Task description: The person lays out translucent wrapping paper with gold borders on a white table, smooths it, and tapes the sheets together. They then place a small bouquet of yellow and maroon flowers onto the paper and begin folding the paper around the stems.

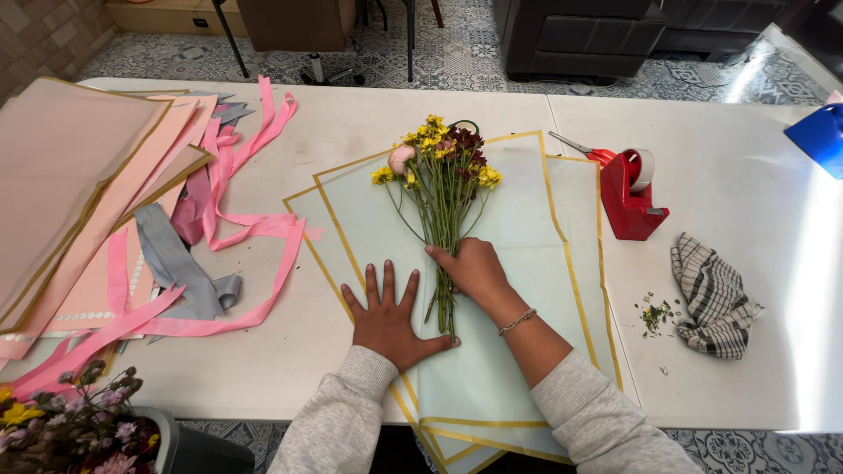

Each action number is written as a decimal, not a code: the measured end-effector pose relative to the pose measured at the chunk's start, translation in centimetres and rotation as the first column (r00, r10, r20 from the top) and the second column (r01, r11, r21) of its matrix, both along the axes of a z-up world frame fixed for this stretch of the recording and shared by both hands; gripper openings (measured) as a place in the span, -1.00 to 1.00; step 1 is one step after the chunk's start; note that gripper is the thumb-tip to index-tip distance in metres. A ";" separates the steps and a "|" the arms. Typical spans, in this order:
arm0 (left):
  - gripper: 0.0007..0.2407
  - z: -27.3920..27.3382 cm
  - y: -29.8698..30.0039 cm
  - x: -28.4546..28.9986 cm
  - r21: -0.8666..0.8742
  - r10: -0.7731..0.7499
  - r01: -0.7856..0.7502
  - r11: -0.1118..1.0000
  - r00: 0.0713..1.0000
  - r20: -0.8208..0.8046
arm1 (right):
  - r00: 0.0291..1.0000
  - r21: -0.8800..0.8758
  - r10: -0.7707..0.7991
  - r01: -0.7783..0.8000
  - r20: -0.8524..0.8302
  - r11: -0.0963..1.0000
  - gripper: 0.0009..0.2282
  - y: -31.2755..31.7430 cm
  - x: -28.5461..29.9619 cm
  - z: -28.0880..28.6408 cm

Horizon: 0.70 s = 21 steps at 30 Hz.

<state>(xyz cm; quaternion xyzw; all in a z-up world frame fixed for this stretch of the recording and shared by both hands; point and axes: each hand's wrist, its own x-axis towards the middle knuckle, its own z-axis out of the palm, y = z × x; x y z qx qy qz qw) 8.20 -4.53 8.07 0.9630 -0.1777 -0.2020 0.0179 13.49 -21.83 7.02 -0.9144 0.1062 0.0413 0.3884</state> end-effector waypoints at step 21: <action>-0.31 -6.1 -1.3 0.9 -0.384 -0.152 0.207 0.900 0.974 0.169 | 0.986 -0.072 -0.075 0.086 0.148 0.994 -0.51 -5.4 -4.6 -0.1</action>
